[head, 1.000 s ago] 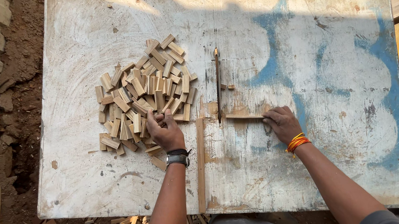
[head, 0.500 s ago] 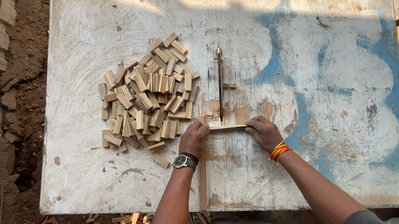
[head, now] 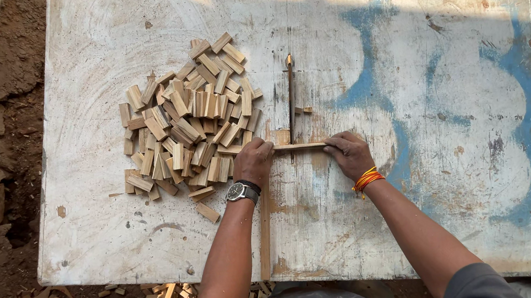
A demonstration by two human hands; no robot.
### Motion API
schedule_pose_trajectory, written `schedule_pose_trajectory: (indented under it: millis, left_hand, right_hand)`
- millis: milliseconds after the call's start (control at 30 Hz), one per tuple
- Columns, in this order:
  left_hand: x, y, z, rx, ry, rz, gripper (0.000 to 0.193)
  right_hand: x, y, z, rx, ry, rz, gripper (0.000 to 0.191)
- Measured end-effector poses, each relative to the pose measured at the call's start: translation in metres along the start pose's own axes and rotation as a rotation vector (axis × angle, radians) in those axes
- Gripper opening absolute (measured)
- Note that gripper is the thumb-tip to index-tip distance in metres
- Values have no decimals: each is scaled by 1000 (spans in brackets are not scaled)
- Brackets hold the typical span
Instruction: The person stacks small wooden pieces on a table saw and pushes them through the blade to cut them into shorter segments. The cut pieces accumulate in a pile on the table while the person repeatedly gathers, aligns, and cuts additional pieces.
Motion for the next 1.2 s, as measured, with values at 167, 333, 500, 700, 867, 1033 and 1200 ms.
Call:
schedule_pose_trajectory:
  millis: [167, 333, 500, 700, 867, 1033, 1200]
  left_hand:
    - [-5, -2, 4, -97, -28, 8, 8]
    - [-5, 20, -11, -414, 121, -181, 14]
    - [10, 58, -53, -911, 469, -456, 45]
    - [-22, 6, -78, 35, 73, -143, 40]
    - [-10, -7, -72, 52, 4, 14, 12]
    - [3, -7, -46, 51, 9, -26, 12]
    - [12, -11, -13, 24, 21, -16, 14]
  right_hand:
    - [0, 3, 2, -2, -18, 3, 16]
    - [-1, 11, -10, -46, -136, 29, 18]
    - [3, 19, -46, 65, -45, 24, 23]
    - [34, -5, -84, 51, 2, 85, 28]
    - [32, -24, -72, 73, -132, 216, 31]
    - [23, -30, -46, 72, -139, 213, 39]
    - [9, -38, -8, 86, -149, 104, 43]
Point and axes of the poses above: each hand's wrist, its own z-axis towards the middle knuckle, its own y-axis out of the back of the hand, x = y × z, the point moved 4 cm from there along z, towards the middle knuckle, and after that the axes turned 15 degrees about -z, right-handed, at the moved point
